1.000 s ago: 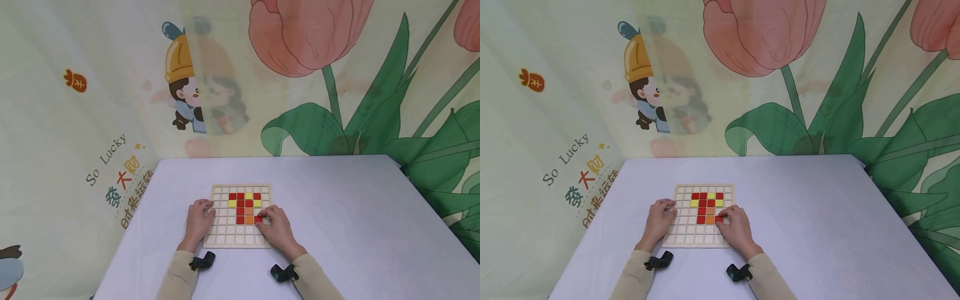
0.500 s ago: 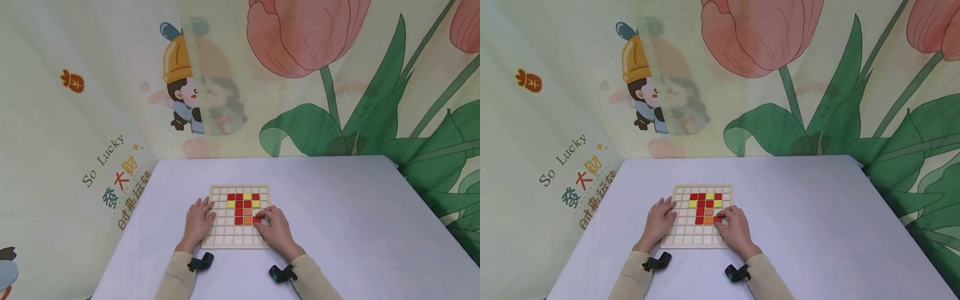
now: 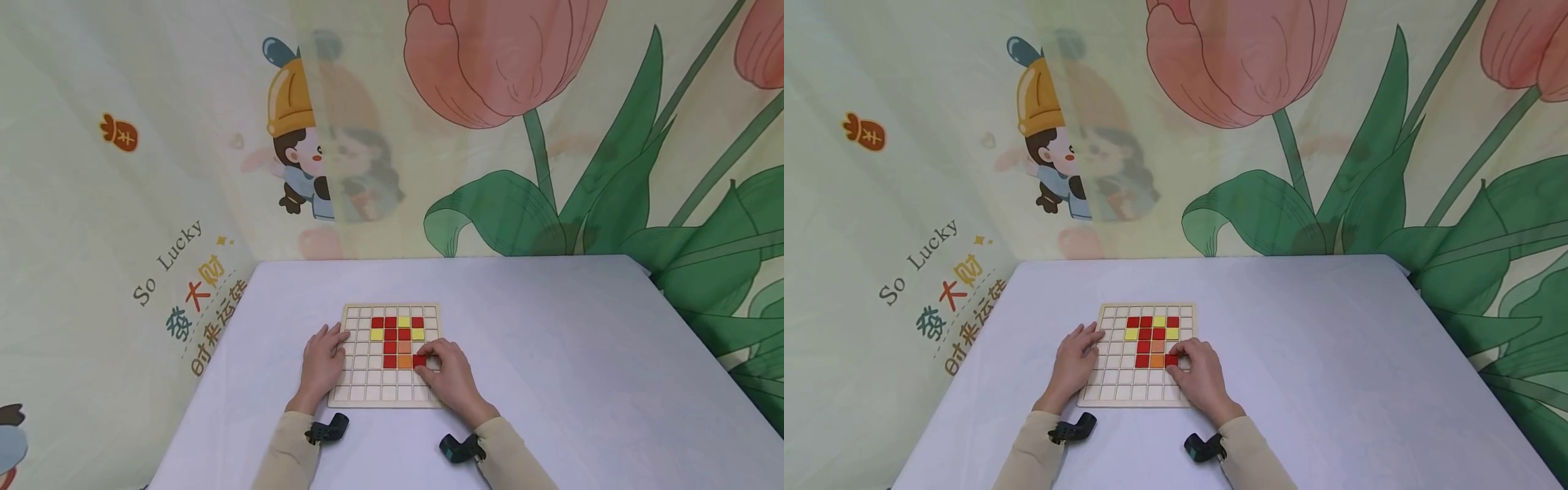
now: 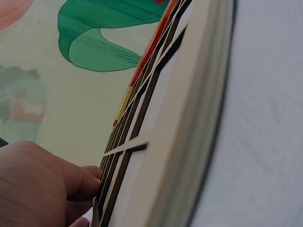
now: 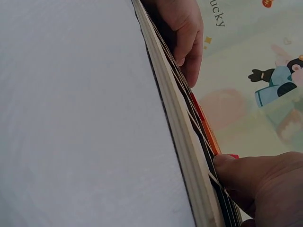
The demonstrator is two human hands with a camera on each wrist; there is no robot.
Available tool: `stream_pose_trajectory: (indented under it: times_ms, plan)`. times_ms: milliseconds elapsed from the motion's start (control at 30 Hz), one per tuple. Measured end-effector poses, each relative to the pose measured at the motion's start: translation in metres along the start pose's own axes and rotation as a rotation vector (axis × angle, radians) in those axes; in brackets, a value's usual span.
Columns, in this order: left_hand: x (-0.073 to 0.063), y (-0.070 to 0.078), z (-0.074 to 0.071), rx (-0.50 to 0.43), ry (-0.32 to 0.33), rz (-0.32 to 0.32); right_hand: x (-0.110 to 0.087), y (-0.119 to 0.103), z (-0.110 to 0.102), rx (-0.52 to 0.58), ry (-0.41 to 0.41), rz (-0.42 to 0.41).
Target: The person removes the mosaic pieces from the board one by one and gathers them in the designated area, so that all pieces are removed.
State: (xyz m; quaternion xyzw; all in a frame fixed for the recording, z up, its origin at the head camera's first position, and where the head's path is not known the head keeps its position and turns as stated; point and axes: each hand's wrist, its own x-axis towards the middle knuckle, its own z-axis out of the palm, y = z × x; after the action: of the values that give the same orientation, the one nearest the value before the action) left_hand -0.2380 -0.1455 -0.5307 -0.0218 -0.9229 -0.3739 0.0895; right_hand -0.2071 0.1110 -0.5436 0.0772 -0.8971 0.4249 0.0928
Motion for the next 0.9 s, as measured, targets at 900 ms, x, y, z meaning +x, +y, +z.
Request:
stream_pose_trajectory:
  times_ms: [900]
  plan:
    - [0.001,-0.002,-0.002,-0.019,-0.006,0.008,0.005,0.005,-0.024,0.042,0.005,0.014]
